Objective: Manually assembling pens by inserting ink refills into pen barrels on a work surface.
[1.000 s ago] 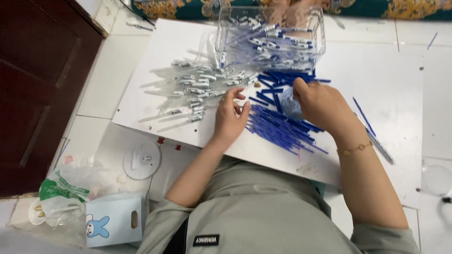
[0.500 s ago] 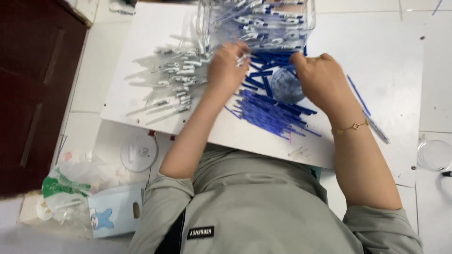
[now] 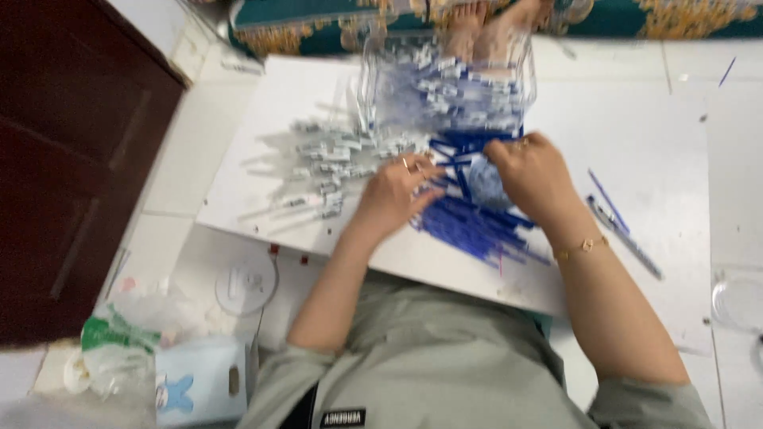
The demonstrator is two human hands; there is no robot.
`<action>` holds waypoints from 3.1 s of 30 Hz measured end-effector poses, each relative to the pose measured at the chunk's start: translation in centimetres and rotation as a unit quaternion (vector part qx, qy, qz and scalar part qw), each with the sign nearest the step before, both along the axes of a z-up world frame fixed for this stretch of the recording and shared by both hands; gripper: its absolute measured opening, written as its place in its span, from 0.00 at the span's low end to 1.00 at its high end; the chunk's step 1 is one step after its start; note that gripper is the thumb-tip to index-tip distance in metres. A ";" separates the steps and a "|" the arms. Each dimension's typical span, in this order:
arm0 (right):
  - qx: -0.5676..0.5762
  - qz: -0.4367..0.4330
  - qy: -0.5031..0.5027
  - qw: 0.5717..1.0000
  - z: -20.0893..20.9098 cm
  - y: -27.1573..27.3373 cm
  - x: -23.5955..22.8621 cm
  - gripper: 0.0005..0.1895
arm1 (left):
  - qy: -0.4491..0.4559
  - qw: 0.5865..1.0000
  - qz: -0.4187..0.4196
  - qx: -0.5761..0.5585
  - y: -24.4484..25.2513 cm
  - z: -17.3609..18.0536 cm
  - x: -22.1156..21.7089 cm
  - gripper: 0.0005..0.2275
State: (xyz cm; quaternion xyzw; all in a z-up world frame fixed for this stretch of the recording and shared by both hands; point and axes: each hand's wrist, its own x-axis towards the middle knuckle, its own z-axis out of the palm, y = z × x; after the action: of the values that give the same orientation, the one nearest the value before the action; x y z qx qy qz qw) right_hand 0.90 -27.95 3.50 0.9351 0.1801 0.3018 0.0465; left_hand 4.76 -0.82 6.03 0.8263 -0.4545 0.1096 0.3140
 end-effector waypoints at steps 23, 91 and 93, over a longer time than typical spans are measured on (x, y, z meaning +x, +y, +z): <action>-0.022 0.006 -0.039 0.999 -0.2 1.6 -1.8 0.11 | -0.137 0.980 0.073 0.124 1.5 -7.2 -0.1 0.02; 0.442 0.261 0.279 0.811 3.3 9.9 -4.6 0.09 | 0.173 0.888 0.097 -0.415 -0.7 -0.8 -8.6 0.10; 0.469 0.274 0.286 0.790 3.9 9.8 -4.6 0.07 | 0.146 0.884 0.085 -0.435 0.0 -0.1 -8.2 0.13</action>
State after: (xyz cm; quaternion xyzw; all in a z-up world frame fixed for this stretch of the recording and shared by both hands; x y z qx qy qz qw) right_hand -3.67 -18.15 7.44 0.7971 0.2703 0.0678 -0.5358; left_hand -3.45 -0.83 5.93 0.6487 -0.2383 0.2011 0.6942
